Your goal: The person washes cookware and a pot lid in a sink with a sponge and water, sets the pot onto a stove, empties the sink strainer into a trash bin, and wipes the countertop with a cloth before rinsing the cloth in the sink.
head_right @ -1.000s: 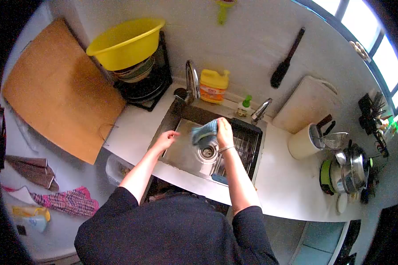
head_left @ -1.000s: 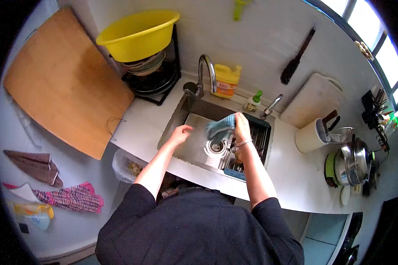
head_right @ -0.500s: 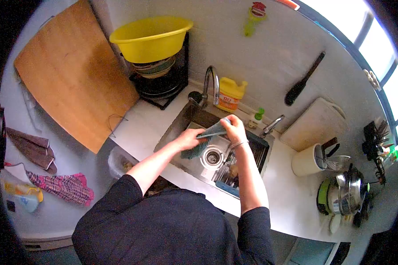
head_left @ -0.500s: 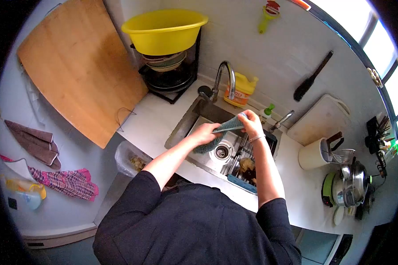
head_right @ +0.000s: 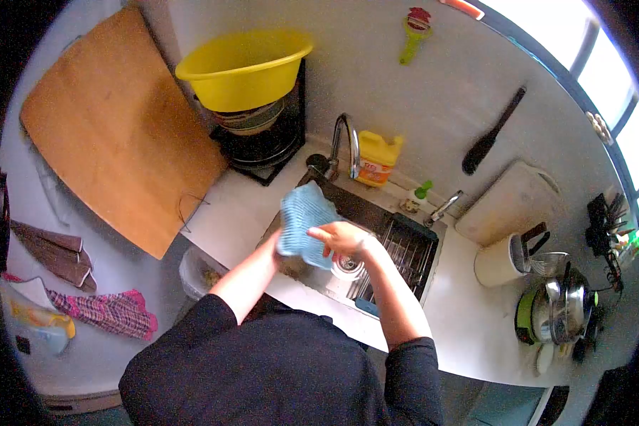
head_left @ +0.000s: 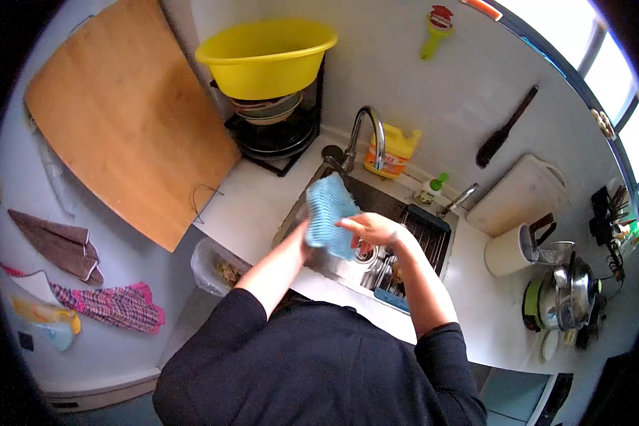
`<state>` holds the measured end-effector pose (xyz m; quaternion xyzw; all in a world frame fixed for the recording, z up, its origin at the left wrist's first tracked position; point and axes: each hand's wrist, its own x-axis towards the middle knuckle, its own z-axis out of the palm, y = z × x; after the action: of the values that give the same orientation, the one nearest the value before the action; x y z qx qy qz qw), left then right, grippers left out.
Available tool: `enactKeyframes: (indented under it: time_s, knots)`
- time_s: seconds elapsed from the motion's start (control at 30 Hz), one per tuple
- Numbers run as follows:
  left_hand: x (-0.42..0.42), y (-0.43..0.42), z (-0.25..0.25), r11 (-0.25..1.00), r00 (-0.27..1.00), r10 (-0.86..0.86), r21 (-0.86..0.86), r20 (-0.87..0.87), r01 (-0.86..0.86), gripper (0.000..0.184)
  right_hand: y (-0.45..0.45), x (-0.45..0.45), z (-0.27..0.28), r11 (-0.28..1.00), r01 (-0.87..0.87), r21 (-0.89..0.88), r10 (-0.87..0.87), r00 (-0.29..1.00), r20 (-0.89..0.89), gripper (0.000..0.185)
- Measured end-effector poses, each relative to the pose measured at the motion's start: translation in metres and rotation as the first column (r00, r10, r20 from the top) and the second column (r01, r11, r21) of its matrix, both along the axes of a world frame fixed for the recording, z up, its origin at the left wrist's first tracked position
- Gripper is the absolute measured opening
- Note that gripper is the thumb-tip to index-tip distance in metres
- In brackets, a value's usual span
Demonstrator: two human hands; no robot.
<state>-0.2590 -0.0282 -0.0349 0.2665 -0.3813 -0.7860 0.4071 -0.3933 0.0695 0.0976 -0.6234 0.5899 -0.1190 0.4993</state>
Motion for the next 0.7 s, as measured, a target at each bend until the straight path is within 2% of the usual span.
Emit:
enactKeyframes:
  time_s: [0.03,0.07,0.1,0.13,0.17,0.2,0.23,0.27,0.3,0.37,0.43,0.47,0.5,0.57,0.6,0.63,0.67,0.7]
  knots:
    - [-0.003,0.025,0.022,0.992,0.992,0.003,-0.127,-0.126,-0.019,0.032,-0.012,-0.001,-0.007,0.999,0.029,-0.035,-0.032,0.995,-0.091,0.046]
    - [-0.010,0.020,0.012,0.999,0.976,-0.035,-0.018,-0.214,0.032,0.030,-0.026,-0.002,-0.021,0.947,0.023,-0.320,-0.108,0.962,-0.252,0.044]
    - [-0.018,0.015,0.001,0.992,0.951,-0.063,0.087,-0.302,0.093,0.029,-0.036,-0.001,-0.046,0.778,0.128,-0.615,-0.385,0.871,-0.307,0.036]
    - [-0.018,0.038,0.031,0.998,0.998,-0.028,-0.062,-0.061,0.024,0.026,-0.041,0.004,-0.050,0.660,0.131,-0.739,-0.525,0.784,-0.330,0.032]
    - [-0.023,0.044,0.041,0.993,0.996,-0.025,-0.113,-0.088,0.015,0.025,-0.046,0.010,-0.052,0.526,0.108,-0.843,-0.655,0.684,-0.321,0.029]
    - [-0.028,0.051,0.051,0.987,0.993,-0.023,-0.163,-0.116,0.004,0.024,-0.052,0.015,-0.056,0.541,0.079,-0.837,-0.665,0.649,-0.369,0.025]
    - [-0.032,0.066,0.064,0.980,0.879,0.082,0.196,-0.470,0.014,0.024,-0.057,0.022,-0.069,0.491,0.022,-0.871,-0.672,0.645,-0.363,0.020]
    - [-0.025,0.085,0.082,0.943,0.977,0.149,0.320,-0.153,-0.094,0.026,-0.063,0.028,-0.075,0.453,-0.078,-0.888,-0.681,0.613,-0.401,0.017]
    - [-0.022,0.085,0.083,0.939,0.985,0.135,0.332,-0.105,-0.093,0.026,-0.066,0.032,-0.081,0.418,-0.183,-0.890,-0.686,0.578,-0.441,0.016]
    - [-0.014,0.077,0.074,0.959,0.966,0.103,0.282,-0.236,-0.033,0.026,-0.059,0.043,-0.064,0.456,-0.150,-0.877,-0.659,0.606,-0.446,0.019]
    - [-0.004,0.069,0.069,0.967,0.944,0.091,0.256,-0.317,-0.008,0.027,-0.050,0.053,-0.054,0.269,-0.029,-0.963,-0.569,0.802,-0.183,0.026]
    - [-0.001,0.067,0.068,0.969,0.937,0.091,0.248,-0.338,-0.005,0.027,-0.042,0.059,-0.045,0.321,0.025,-0.947,-0.504,0.851,-0.149,0.030]
    - [0.002,0.063,0.065,0.970,0.930,0.097,0.243,-0.355,-0.008,0.028,-0.038,0.065,-0.041,0.322,0.015,-0.947,-0.491,0.858,-0.153,0.030]
    - [0.007,0.058,0.061,0.972,0.914,0.103,0.234,-0.392,-0.009,0.030,-0.038,0.082,-0.035,0.194,0.386,-0.902,-0.386,0.875,0.291,0.027]
    - [0.010,0.057,0.056,0.975,0.897,0.089,0.222,-0.433,0.010,0.032,-0.037,0.094,-0.034,0.306,0.672,-0.674,-0.264,0.740,0.618,0.024]
    - [0.009,0.054,0.045,0.979,0.872,0.056,0.199,-0.485,0.047,0.033,-0.042,0.095,-0.038,0.384,0.809,-0.445,-0.213,0.547,0.810,0.026]
    - [0.005,0.052,0.033,0.978,0.835,0.018,0.182,-0.551,0.099,0.035,-0.043,0.095,-0.029,0.545,0.838,-0.036,-0.069,0.088,0.994,0.030]
    - [0.012,0.065,0.063,0.969,0.970,0.002,-0.237,-0.242,-0.062,0.039,-0.045,0.082,-0.027,0.660,0.717,0.225,-0.065,-0.244,0.968,0.035]
